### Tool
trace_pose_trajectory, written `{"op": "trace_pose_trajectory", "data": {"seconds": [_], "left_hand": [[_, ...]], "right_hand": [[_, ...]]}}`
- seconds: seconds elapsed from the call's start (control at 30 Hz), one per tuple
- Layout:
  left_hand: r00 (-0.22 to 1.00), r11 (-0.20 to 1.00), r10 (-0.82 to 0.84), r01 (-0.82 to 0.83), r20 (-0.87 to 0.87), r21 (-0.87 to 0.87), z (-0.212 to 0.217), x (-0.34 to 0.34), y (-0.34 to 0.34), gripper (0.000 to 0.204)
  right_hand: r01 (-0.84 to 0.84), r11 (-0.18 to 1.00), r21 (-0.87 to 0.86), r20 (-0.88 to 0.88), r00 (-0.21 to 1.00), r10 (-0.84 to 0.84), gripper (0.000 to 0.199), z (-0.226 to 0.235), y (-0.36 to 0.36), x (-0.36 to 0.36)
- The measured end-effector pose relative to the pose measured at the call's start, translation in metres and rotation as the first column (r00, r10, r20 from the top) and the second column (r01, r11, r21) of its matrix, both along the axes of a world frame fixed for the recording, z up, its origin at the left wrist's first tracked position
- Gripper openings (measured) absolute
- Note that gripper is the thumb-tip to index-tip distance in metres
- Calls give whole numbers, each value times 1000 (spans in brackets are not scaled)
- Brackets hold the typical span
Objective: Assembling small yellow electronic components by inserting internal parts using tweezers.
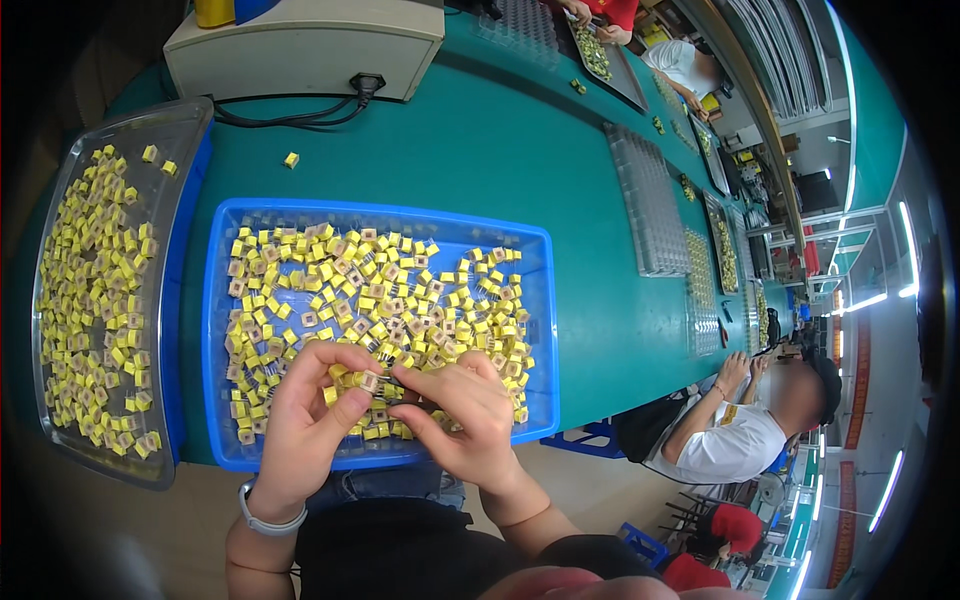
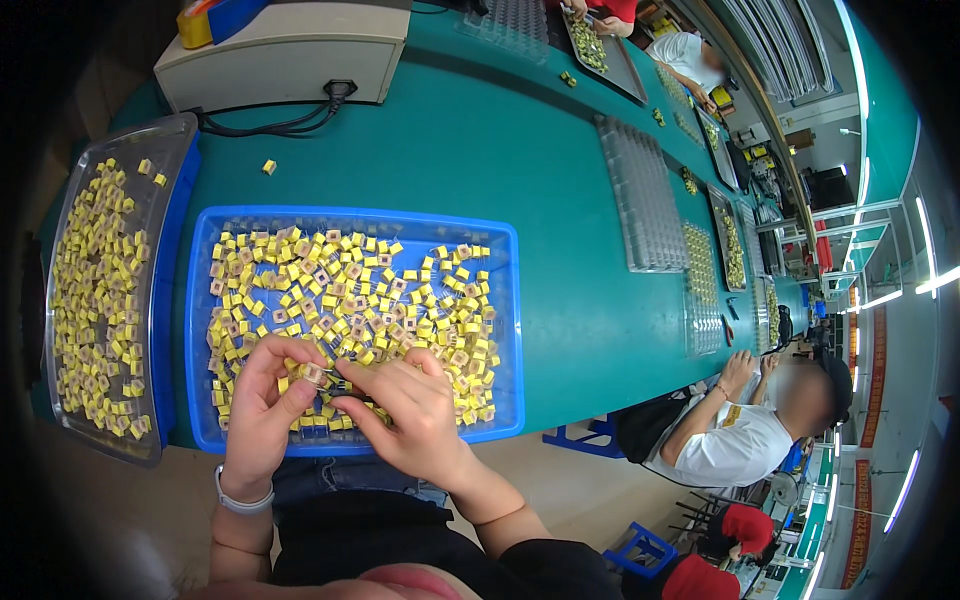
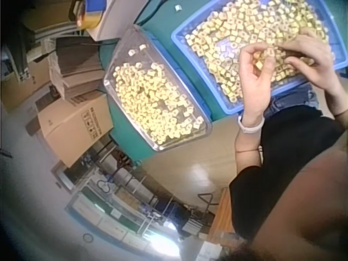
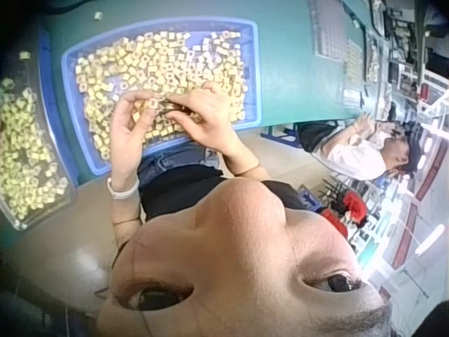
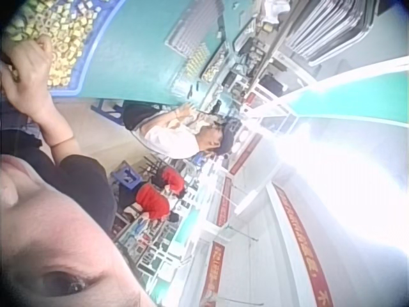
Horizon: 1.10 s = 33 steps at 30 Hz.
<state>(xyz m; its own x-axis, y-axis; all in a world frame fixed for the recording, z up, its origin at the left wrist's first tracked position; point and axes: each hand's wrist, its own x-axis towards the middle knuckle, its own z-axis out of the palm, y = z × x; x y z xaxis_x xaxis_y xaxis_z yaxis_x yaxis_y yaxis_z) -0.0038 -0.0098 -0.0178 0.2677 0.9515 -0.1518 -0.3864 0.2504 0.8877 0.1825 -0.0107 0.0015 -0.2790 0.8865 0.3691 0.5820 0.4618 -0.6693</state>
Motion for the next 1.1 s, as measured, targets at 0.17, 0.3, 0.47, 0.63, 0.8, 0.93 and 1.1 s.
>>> {"op": "trace_pose_trajectory", "data": {"seconds": [0.17,0.3,0.47,0.63,0.8,0.93,1.1], "left_hand": [[1000,1000,1,-1,2,1,1,0,0,18],[1000,1000,2,-2,-2,2,2,-1,0,18],[1000,1000,4,-4,-8,5,1,0,0,18],[1000,1000,6,-6,-6,-7,2,0,0,17],[1000,1000,12,-12,3,-11,3,0,0,17],[1000,1000,13,-13,-10,-7,4,-1,-1,17],[1000,1000,15,-15,-12,-14,1,0,0,17]], "right_hand": [[-2,1000,1,4,1000,2,36,0,0,0],[0,1000,1,7,1000,0,36,1,1,-1],[4,1000,8,8,1000,-4,36,2,1,-2],[2,1000,5,12,1000,-2,36,2,1,-1],[3,1000,8,15,1000,-3,36,1,1,-2],[3,1000,4,16,1000,-3,37,2,1,-3],[8,1000,0,15,1000,-8,38,0,1,-1]]}}
